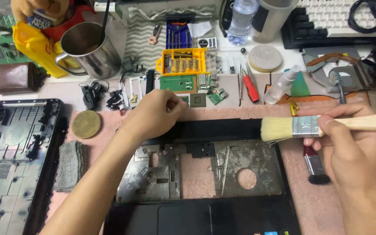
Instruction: Cleaning the interior surface of a laptop casing using a cloth and a paintbrush to remove dust and debris.
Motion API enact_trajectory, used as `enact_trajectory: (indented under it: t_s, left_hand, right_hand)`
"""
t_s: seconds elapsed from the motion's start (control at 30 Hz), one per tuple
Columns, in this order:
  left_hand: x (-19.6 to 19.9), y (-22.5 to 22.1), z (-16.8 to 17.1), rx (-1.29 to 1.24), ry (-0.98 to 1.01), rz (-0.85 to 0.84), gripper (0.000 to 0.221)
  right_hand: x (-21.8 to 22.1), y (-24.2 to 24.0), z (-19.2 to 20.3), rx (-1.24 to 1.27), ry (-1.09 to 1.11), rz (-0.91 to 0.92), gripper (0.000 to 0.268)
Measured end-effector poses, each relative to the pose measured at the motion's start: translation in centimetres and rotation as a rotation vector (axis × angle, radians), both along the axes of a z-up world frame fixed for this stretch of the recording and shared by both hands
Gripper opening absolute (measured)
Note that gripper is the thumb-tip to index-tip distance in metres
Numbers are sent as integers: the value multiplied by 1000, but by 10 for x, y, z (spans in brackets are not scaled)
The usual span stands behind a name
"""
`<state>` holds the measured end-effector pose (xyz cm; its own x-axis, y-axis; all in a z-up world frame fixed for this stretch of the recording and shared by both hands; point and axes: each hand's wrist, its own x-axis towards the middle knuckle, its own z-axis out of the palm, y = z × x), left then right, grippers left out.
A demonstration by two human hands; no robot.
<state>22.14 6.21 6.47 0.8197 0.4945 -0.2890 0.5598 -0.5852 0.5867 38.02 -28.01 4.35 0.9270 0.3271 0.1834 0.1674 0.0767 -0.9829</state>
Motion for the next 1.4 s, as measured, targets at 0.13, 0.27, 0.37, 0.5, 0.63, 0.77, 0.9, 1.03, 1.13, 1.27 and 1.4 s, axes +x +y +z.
enact_trajectory:
  t_s: [0.13, 0.27, 0.37, 0.5, 0.63, 0.77, 0.9, 1.03, 1.13, 1.27, 1.4]
  left_hand:
    - [17, -19, 35, -23, -52, -44, 44]
    - [58, -32, 47, -1, -201, -124, 31]
    - [123, -24, 27, 167, -524, -265, 24]
    - [231, -18, 52, 643, -942, -482, 26]
    - [341, -4, 49, 1128, -828, -520, 4]
    - [395, -4, 37, 1508, -534, -610, 17]
    - [399, -5, 34, 1440, -289, -622, 17]
    - [380, 4, 32, 1541, -421, -598, 16]
    - [319, 8, 46, 1496, -620, -605, 44]
    - [175, 2, 72, 972, -998, -568, 14]
    - [18, 11, 52, 569, -890, -438, 16]
  right_hand:
    - [9, -5, -18, 66, 26, -20, 18]
    - [7, -3, -17, 8, 41, -15, 15]
    - [2, 0, -7, 4, 57, 16, 10]
    - [0, -1, -8, 59, 123, 91, 5]
    - [-1, 2, -4, 62, 105, 56, 9]
    - [1, 0, -8, 67, 198, 58, 10]
    - [0, 3, -10, 64, 230, 69, 8]
    - [3, 0, -8, 76, 174, 127, 9]
    - [4, -1, -3, -29, 94, 119, 18]
    - [4, -1, 2, 9, -44, 78, 13]
    - [-3, 3, 14, 77, 10, 41, 17]
